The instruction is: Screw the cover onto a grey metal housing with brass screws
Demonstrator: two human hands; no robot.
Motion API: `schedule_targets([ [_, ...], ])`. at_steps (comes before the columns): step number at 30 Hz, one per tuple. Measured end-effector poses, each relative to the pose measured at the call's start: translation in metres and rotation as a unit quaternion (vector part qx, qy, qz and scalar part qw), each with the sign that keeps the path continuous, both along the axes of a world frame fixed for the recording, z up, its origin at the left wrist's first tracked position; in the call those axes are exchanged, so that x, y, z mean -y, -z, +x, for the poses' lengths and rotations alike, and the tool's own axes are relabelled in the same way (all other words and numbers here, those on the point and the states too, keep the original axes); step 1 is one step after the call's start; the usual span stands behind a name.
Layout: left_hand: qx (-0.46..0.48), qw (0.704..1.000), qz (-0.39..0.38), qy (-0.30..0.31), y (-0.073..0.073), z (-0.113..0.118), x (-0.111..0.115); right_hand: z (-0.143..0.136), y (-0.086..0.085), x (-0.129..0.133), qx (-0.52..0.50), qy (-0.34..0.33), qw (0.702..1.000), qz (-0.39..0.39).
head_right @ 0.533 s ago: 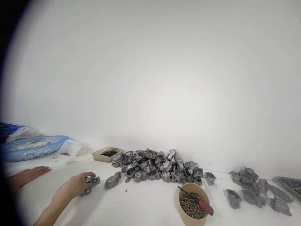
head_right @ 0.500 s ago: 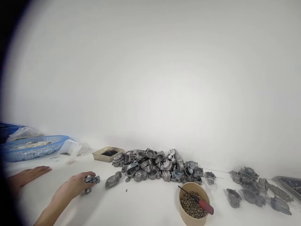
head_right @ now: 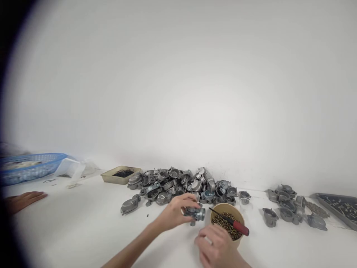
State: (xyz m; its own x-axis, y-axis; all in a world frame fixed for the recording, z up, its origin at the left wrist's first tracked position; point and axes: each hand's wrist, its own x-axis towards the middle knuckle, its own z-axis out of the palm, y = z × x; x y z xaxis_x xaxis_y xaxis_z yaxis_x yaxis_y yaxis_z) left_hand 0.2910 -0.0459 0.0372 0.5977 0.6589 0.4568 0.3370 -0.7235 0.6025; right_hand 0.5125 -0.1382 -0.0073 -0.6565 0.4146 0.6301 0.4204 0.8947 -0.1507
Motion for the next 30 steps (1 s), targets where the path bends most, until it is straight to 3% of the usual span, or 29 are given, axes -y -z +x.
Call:
schedule_targets([
  [3,0.11,0.984,0.116,0.082,0.033,0.036,0.018,0.031,-0.017,0.004,-0.039,0.107,0.982,0.153],
  [6,0.082,0.965,0.208,0.135,0.05,0.044,0.039,0.046,-0.029,0.013,-0.056,0.137,0.979,0.14],
  [11,0.049,0.949,0.293,0.108,0.055,0.042,0.054,0.048,-0.035,0.019,-0.034,0.128,0.991,0.006],
  [16,0.057,0.958,0.277,0.058,0.067,0.044,0.056,0.045,-0.032,0.022,0.011,0.114,0.991,-0.074],
  [20,0.049,0.956,0.284,0.055,0.072,0.046,0.056,0.045,-0.031,0.022,0.023,0.111,0.987,-0.114],
  [25,0.037,0.942,0.321,0.09,0.065,0.044,0.054,0.047,-0.033,0.024,0.022,0.095,0.986,-0.132],
  [30,-0.007,0.96,0.266,0.092,0.061,0.038,0.049,0.046,-0.037,0.028,0.024,0.061,0.988,-0.143],
])
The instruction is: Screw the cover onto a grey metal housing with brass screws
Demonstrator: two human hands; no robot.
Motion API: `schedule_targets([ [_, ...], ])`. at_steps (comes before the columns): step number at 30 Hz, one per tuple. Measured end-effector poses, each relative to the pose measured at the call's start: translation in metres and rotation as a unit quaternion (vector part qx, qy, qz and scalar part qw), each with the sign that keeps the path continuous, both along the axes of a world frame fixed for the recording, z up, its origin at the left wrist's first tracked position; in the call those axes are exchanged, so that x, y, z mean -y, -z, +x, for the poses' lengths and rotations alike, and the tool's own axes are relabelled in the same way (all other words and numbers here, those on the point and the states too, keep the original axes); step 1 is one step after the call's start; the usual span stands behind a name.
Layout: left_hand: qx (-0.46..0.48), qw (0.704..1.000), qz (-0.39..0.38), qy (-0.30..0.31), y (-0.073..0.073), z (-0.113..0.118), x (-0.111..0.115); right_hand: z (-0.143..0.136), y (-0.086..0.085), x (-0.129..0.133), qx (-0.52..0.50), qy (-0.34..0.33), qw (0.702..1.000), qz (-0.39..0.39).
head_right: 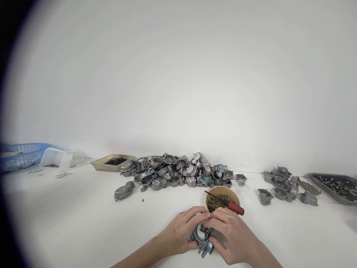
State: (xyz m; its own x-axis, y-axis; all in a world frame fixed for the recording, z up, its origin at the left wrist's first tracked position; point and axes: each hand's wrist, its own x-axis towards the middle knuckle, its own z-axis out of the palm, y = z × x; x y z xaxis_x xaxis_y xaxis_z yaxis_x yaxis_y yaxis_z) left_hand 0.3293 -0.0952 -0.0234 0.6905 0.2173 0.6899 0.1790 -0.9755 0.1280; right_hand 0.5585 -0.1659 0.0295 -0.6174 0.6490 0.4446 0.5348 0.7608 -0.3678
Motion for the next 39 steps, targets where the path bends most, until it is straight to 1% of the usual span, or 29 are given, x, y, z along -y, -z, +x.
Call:
schedule_targets([
  [4,-0.037,0.998,-0.052,-0.008,-0.001,-0.006,-0.008,-0.002,0.001,0.0,-0.007,-0.01,1.0,0.008],
  [10,-0.039,0.994,-0.095,-0.045,0.001,-0.013,-0.018,-0.003,0.001,0.001,-0.002,-0.019,0.999,0.045],
  [13,-0.055,0.991,-0.101,-0.062,0.004,-0.017,-0.026,-0.005,0.001,0.002,-0.004,-0.021,0.998,0.057],
  [14,-0.061,0.99,-0.096,-0.079,0.005,-0.02,-0.032,-0.006,0.001,0.002,-0.008,-0.023,0.998,0.061],
  [16,-0.068,0.984,-0.088,-0.141,0.006,-0.03,-0.047,-0.007,0.005,0.001,-0.02,-0.024,0.997,0.067],
  [18,-0.063,0.963,-0.094,-0.243,0.005,-0.046,-0.068,-0.008,0.009,0.0,-0.032,-0.023,0.997,0.073],
  [20,-0.05,0.944,-0.1,-0.311,0.002,-0.065,-0.089,-0.009,0.013,-0.001,-0.043,-0.018,0.996,0.076],
  [22,-0.04,0.918,-0.105,-0.38,-0.004,-0.086,-0.107,-0.01,0.018,-0.002,-0.052,-0.015,0.996,0.075],
  [24,-0.04,0.893,-0.107,-0.435,-0.011,-0.103,-0.119,-0.011,0.022,-0.004,-0.06,-0.013,0.996,0.072],
  [26,-0.053,0.878,-0.107,-0.464,-0.019,-0.113,-0.126,-0.013,0.025,-0.004,-0.068,-0.011,0.995,0.077],
  [28,-0.076,0.876,-0.102,-0.466,-0.026,-0.115,-0.131,-0.015,0.027,-0.005,-0.073,-0.01,0.994,0.086],
  [31,-0.123,0.886,-0.085,-0.439,-0.03,-0.105,-0.136,-0.017,0.028,-0.004,-0.072,-0.014,0.993,0.098],
  [34,-0.17,0.89,-0.078,-0.415,-0.027,-0.088,-0.141,-0.019,0.028,-0.003,-0.075,-0.015,0.992,0.1],
  [37,-0.199,0.885,-0.086,-0.413,-0.021,-0.074,-0.147,-0.02,0.028,-0.003,-0.08,-0.009,0.992,0.097],
  [39,-0.206,0.881,-0.092,-0.416,-0.019,-0.069,-0.15,-0.02,0.028,-0.003,-0.078,-0.007,0.992,0.1],
])
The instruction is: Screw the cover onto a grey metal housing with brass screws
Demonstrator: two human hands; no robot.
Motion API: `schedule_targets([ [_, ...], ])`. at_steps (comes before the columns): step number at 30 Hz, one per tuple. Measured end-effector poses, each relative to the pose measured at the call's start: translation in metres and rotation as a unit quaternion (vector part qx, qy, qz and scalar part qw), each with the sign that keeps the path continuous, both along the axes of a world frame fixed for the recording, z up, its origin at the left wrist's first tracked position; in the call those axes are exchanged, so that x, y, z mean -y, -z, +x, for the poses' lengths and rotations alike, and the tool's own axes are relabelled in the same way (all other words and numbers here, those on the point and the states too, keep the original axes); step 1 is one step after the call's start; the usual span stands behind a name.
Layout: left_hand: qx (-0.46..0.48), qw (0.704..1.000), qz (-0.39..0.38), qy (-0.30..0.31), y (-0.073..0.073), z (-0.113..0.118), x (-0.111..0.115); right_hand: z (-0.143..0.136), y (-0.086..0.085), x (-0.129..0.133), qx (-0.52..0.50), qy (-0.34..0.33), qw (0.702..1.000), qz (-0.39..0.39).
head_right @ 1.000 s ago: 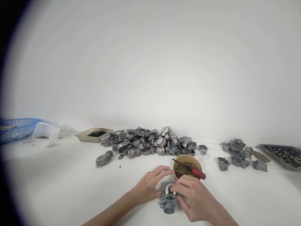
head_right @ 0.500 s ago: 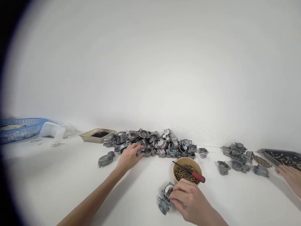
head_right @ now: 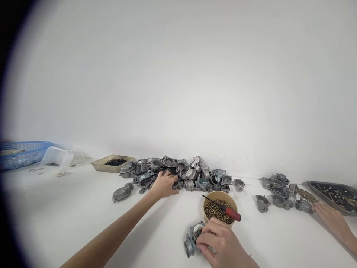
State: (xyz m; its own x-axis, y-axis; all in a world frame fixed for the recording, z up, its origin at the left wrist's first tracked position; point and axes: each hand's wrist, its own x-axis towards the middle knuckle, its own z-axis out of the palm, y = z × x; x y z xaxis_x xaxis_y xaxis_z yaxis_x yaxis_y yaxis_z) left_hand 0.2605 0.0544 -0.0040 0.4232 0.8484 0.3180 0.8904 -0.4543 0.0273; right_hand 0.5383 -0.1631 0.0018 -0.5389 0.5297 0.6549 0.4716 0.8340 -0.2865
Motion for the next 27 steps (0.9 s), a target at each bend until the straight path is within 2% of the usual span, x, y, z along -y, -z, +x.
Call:
schedule_targets([
  [4,0.021,1.0,-0.01,0.005,-0.002,0.004,0.003,0.0,-0.002,0.0,-0.007,-0.004,1.0,0.012],
  [9,0.11,0.993,-0.006,0.028,-0.013,0.004,0.022,0.002,-0.007,0.0,-0.044,0.002,0.998,0.038],
  [13,0.224,0.974,-0.01,0.029,-0.027,0.007,0.045,0.005,-0.012,0.0,-0.06,0.033,0.996,0.065],
  [16,0.317,0.946,-0.049,0.051,-0.033,0.021,0.073,0.007,-0.013,0.0,-0.055,0.069,0.992,0.086],
  [17,0.357,0.927,-0.083,0.077,-0.033,0.028,0.085,0.008,-0.012,0.0,-0.051,0.081,0.991,0.094],
  [19,0.539,0.786,-0.257,0.161,-0.031,0.043,0.11,0.009,-0.011,0.0,-0.04,0.101,0.989,0.102],
  [20,0.581,0.732,-0.308,0.179,-0.029,0.051,0.122,0.009,-0.01,0.001,-0.034,0.106,0.988,0.103],
  [21,0.606,0.695,-0.336,0.19,-0.027,0.058,0.133,0.008,-0.009,0.001,-0.026,0.107,0.988,0.104],
  [23,0.623,0.656,-0.372,0.208,-0.023,0.07,0.152,0.008,-0.008,0.002,-0.012,0.104,0.989,0.109],
  [24,0.623,0.653,-0.374,0.214,-0.021,0.074,0.16,0.007,-0.008,0.002,-0.007,0.101,0.988,0.114],
  [27,0.61,0.672,-0.359,0.217,-0.017,0.08,0.173,0.006,-0.006,0.0,-0.017,0.101,0.986,0.132],
])
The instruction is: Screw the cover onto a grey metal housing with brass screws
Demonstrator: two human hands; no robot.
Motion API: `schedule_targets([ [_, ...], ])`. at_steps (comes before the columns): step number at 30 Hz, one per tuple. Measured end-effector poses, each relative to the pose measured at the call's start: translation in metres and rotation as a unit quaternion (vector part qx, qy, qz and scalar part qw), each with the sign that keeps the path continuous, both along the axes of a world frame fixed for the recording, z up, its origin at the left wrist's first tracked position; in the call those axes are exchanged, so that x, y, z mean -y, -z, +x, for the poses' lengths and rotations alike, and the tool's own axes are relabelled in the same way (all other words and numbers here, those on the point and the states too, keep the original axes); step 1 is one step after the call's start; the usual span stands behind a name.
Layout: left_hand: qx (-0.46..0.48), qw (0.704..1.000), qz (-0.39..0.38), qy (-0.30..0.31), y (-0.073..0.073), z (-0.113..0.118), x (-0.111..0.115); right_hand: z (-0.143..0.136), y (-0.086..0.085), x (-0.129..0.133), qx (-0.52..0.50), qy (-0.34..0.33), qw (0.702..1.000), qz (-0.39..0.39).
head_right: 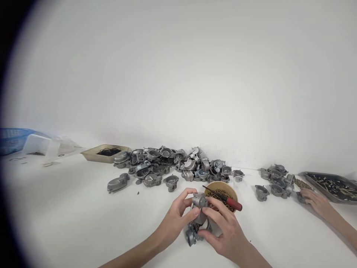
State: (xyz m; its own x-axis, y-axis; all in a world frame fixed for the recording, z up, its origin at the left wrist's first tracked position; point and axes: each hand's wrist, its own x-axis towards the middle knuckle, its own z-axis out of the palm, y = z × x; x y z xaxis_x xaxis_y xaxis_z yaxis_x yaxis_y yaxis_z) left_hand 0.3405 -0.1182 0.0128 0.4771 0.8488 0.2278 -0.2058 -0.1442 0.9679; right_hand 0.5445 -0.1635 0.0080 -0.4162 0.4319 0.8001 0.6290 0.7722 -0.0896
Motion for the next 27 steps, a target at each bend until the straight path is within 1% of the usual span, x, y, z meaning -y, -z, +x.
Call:
schedule_targets([
  [3,-0.017,1.0,0.012,0.016,0.003,0.001,0.004,-0.001,0.0,-0.001,-0.029,0.002,1.0,0.008],
  [6,-0.03,0.999,0.022,0.029,0.003,0.002,0.005,-0.002,-0.003,-0.001,-0.049,-0.012,0.999,-0.003],
  [8,-0.032,0.998,0.031,0.033,0.002,0.003,0.004,-0.003,-0.005,0.001,-0.06,-0.018,0.998,-0.011],
  [10,-0.045,0.996,0.06,0.04,0.0,0.002,0.003,-0.003,-0.008,0.002,-0.076,-0.02,0.997,-0.017],
  [11,-0.068,0.994,0.082,0.037,-0.001,0.001,0.002,-0.002,-0.008,0.003,-0.086,-0.02,0.996,-0.017],
  [13,-0.15,0.979,0.139,0.022,-0.005,-0.002,-0.001,0.002,-0.008,0.003,-0.104,-0.012,0.994,-0.009],
  [16,-0.294,0.934,0.201,0.004,-0.009,-0.009,-0.006,0.012,-0.006,-0.001,-0.122,0.018,0.992,-0.017],
  [18,-0.36,0.911,0.2,0.01,-0.01,-0.012,-0.009,0.017,-0.006,-0.004,-0.124,0.033,0.991,-0.042],
  [20,-0.395,0.902,0.173,0.022,-0.01,-0.014,-0.012,0.019,-0.007,-0.006,-0.116,0.031,0.991,-0.066],
  [21,-0.396,0.904,0.16,0.031,-0.009,-0.015,-0.013,0.019,-0.008,-0.006,-0.11,0.025,0.991,-0.078],
  [23,-0.364,0.919,0.135,0.064,-0.005,-0.016,-0.016,0.016,-0.01,-0.005,-0.102,0.005,0.989,-0.106],
  [27,-0.237,0.958,0.074,0.146,0.009,-0.014,-0.025,0.009,-0.012,-0.003,-0.093,-0.052,0.981,-0.163],
])
